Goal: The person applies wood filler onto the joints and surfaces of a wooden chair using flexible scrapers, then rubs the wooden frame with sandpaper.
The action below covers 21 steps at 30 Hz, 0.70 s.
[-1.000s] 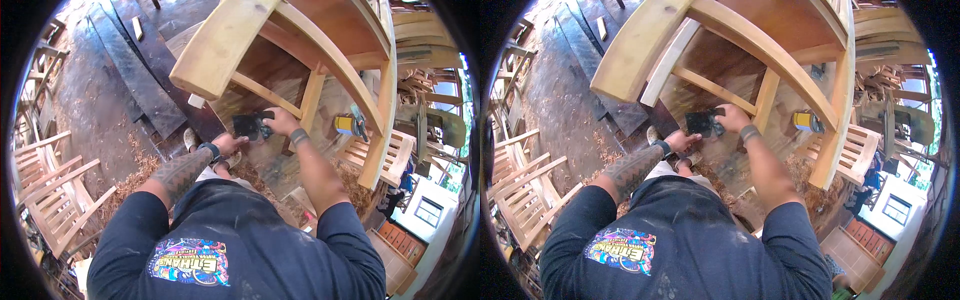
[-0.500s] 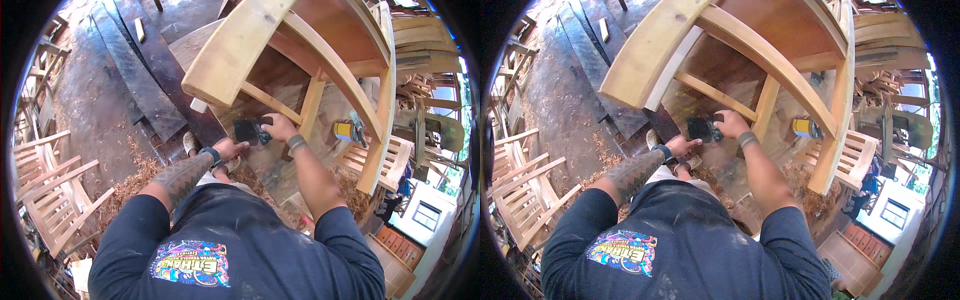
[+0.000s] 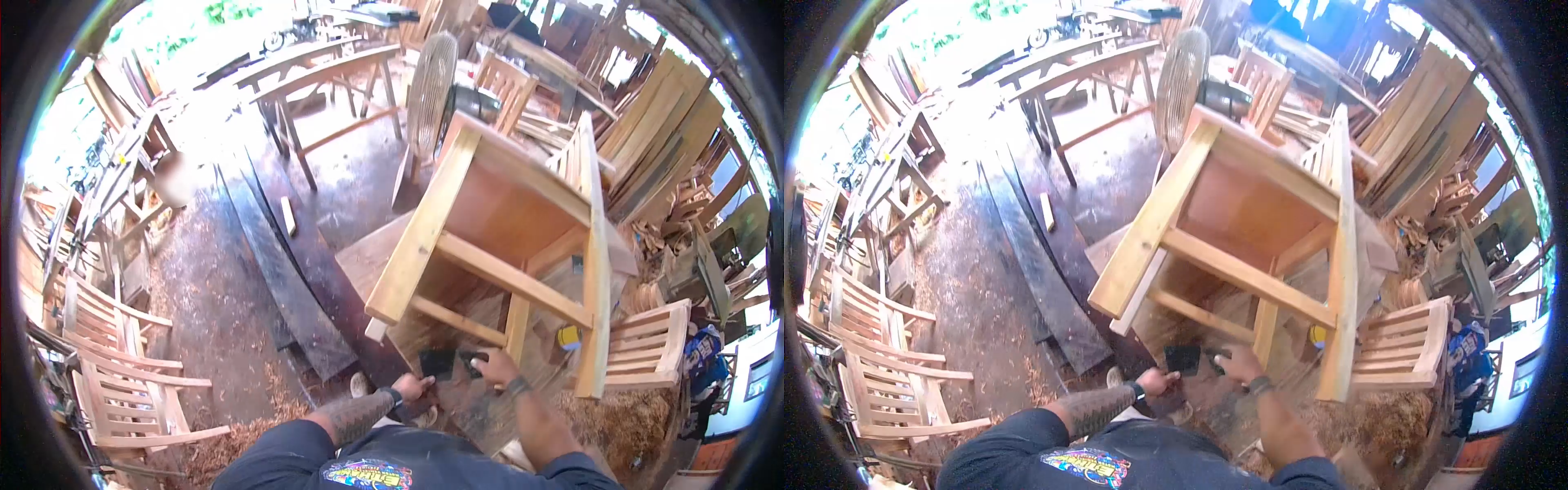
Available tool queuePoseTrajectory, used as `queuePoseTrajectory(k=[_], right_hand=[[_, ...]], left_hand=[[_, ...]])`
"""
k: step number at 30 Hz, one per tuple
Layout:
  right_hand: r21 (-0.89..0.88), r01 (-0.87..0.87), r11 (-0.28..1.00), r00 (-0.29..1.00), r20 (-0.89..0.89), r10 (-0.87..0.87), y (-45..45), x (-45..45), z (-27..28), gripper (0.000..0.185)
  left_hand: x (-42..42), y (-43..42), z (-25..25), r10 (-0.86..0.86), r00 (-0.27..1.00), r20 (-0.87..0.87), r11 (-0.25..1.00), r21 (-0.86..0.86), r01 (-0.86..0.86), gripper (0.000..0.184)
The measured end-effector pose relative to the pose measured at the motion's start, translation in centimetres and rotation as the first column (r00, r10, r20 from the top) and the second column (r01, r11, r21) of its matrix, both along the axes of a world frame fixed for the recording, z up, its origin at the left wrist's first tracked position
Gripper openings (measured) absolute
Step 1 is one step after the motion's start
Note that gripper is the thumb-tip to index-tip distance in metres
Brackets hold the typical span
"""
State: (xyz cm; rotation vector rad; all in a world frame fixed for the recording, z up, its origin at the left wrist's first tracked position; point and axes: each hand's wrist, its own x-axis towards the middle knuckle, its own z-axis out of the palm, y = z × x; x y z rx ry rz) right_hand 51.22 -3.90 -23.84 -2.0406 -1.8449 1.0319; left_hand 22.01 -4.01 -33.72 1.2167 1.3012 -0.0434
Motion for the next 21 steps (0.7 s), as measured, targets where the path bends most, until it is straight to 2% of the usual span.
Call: queuePoseTrajectory(k=[1, 2, 4, 5, 8, 11, 14, 15, 18, 19, 21], right_hand=[[-0.122, 0.183, 0.976, 0.970, -0.139, -0.199, -0.5, -0.2, 0.1, 0.042], [-0.267, 0.335, 0.904, 0.880, -0.253, -0.401, -1.3, -0.5, -0.2, 0.039], [-0.470, 0.399, 0.788, 0.644, -0.468, -0.605, -3.2, -0.1, -4.7, 0.032], [-0.541, 0.427, 0.725, 0.538, -0.492, -0.684, -3.9, -0.9, -5.4, 0.027], [-0.548, 0.446, 0.708, 0.556, -0.450, -0.699, -5.7, -3.7, -3.5, 0.032], [-0.489, 0.346, 0.801, 0.588, -0.552, -0.591, -5.3, -4.2, -8.3, 0.031], [-0.448, 0.251, 0.858, 0.718, -0.508, -0.476, -3.6, -4.9, -7.4, 0.033], [-0.359, 0.166, 0.919, 0.783, -0.518, -0.344, -3.0, -3.9, -12.1, 0.038], [-0.236, -0.055, 0.970, 0.910, -0.413, -0.049, -2.0, -3.6, -8.8, 0.038], [-0.151, -0.128, 0.980, 0.945, -0.318, 0.074, -2.1, -3.9, -5.6, 0.042], [-0.154, -0.203, 0.967, 0.953, -0.259, 0.159, -1.7, -4.3, -5.1, 0.043]], left_hand=[[0.2, -0.3, -1.5, -0.006, 0.999, -0.050, 0.998, 0.068, 0.010, 0.070], [0.3, -0.4, -2.3, -0.012, 0.995, -0.101, 0.991, 0.133, 0.025, 0.068], [0.1, -0.4, -1.9, 0.013, 0.999, -0.046, 0.996, 0.094, -0.009, 0.064], [0.0, -0.4, -1.6, 0.026, 0.999, -0.023, 0.997, 0.069, -0.025, 0.063], [0.1, -0.3, 2.2, -0.035, 0.994, -0.104, 0.987, 0.150, 0.051, 0.056], [0.6, -0.5, 0.4, 0.059, 0.989, -0.138, 0.995, 0.091, -0.046, 0.057], [1.0, -0.2, 0.8, 0.134, 0.976, -0.173, 0.991, 0.031, -0.130, 0.058], [1.0, -0.2, 1.3, 0.142, 0.978, -0.155, 0.990, 0.020, -0.140, 0.058], [0.7, -0.1, 2.4, 0.199, 0.976, -0.086, 0.980, 0.001, -0.199, 0.054], [0.4, -0.1, 2.6, 0.215, 0.975, -0.055, 0.976, 0.047, -0.213, 0.050], [0.2, -0.5, 3.1, 0.215, 0.977, 0.009, 0.951, 0.224, -0.211, 0.045]])
